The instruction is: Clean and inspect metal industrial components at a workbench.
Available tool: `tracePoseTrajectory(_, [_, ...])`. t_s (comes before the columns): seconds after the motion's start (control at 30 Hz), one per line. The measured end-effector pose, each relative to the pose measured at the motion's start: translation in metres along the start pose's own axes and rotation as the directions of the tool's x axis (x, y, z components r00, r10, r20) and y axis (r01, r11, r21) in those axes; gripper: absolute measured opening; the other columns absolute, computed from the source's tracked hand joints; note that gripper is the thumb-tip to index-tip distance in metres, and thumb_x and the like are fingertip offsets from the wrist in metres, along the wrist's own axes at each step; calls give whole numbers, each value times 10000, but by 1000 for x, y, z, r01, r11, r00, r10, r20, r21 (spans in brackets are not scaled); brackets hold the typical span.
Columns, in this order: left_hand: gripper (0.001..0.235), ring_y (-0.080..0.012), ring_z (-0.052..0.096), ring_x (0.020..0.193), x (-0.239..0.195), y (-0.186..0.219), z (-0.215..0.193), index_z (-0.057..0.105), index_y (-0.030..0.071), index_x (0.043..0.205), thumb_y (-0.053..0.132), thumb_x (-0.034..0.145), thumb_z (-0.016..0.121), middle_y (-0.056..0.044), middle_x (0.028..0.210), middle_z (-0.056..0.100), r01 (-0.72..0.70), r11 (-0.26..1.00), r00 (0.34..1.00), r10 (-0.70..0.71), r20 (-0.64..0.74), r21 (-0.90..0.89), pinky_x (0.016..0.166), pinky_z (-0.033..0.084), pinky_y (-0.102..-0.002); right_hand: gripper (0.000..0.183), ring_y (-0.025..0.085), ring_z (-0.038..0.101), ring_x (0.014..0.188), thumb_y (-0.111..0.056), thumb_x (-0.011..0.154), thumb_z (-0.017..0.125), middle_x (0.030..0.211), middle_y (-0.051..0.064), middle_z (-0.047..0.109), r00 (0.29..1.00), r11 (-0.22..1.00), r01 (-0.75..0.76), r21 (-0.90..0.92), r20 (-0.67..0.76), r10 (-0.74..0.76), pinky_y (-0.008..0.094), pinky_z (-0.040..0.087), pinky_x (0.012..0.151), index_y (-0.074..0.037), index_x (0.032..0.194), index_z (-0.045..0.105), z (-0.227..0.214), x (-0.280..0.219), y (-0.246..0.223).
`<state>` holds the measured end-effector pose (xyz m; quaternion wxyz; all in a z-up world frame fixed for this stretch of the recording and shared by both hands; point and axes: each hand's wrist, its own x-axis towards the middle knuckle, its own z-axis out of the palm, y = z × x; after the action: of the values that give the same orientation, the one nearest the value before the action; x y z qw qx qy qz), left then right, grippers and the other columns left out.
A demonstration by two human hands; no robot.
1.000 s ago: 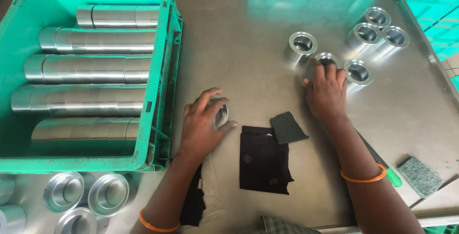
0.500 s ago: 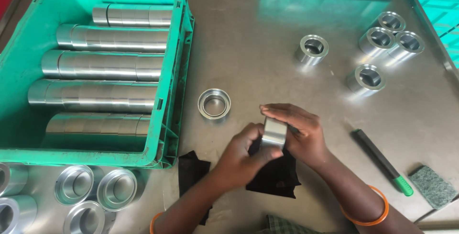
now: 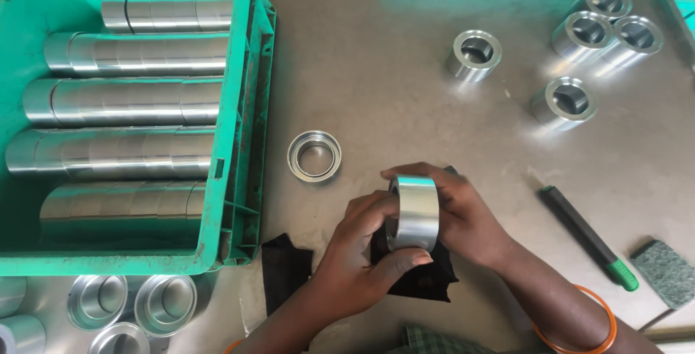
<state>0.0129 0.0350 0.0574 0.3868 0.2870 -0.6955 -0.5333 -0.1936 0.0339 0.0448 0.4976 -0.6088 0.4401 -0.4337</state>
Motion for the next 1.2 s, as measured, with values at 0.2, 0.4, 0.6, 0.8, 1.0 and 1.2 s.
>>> tracePoseTrajectory(0.2, [348, -215, 576, 1128, -3, -3, -2, 660, 35, 1172, 178, 898, 820, -75, 1094, 683, -14, 1000, 1000, 14, 17, -2, 994, 470, -356, 472, 155, 690, 1035, -51, 889, 692, 1127, 77, 705, 990, 991, -133, -20, 41, 134, 312, 561, 890, -36, 1351, 595, 10, 1, -12])
tracePoseTrajectory(0.4, [249, -182, 604, 1039, -1, 4, -5, 704, 60, 1086, 194, 910, 820, -33, 1055, 722, -1, 999, 1000, 0, -17, -51, 959, 464, -346, 454, 190, 701, 1099, -64, 882, 686, 1215, 104, 674, 998, 995, -56, -78, 38, 59, 339, 568, 924, -25, 1327, 607, 13, 0, -5])
tracePoseTrajectory(0.6, [212, -170, 629, 1076, 1, 2, -5, 703, 57, 1061, 206, 947, 802, -35, 1050, 715, -79, 992, 997, 77, -30, -101, 1012, 467, -338, 487, 201, 793, 959, -31, 836, 700, 1038, 81, 751, 996, 933, 8, -361, -79, -40, 322, 613, 822, -60, 1311, 597, 8, -1, -10])
tracePoseTrajectory(0.8, [294, -67, 618, 776, 0, -3, 1, 652, 39, 838, 290, 899, 793, -20, 820, 685, 233, 955, 968, -246, -54, -182, 699, 493, -255, 544, 251, 760, 991, 47, 814, 692, 1113, 123, 751, 973, 807, 183, -562, -12, -230, 354, 602, 832, -54, 1337, 585, 16, -4, -6])
tracePoseTrajectory(1.0, [411, -53, 560, 764, -5, -18, -3, 683, 41, 941, 418, 1058, 568, 4, 821, 637, 246, 775, 952, -305, -3, -581, 689, 459, -236, 488, 230, 778, 1011, 62, 858, 647, 1117, 123, 752, 993, 892, 49, -450, -74, -92, 338, 625, 830, -54, 1328, 589, 23, -4, -4])
tracePoseTrajectory(1.2, [329, -93, 590, 875, -1, 2, -5, 627, 47, 999, 235, 845, 848, -31, 979, 618, 86, 968, 996, -76, 51, -237, 739, 489, -268, 473, 166, 764, 915, -64, 859, 706, 1019, 64, 766, 995, 968, -80, -240, -76, 63, 293, 601, 811, -66, 1320, 602, 20, -6, -4])
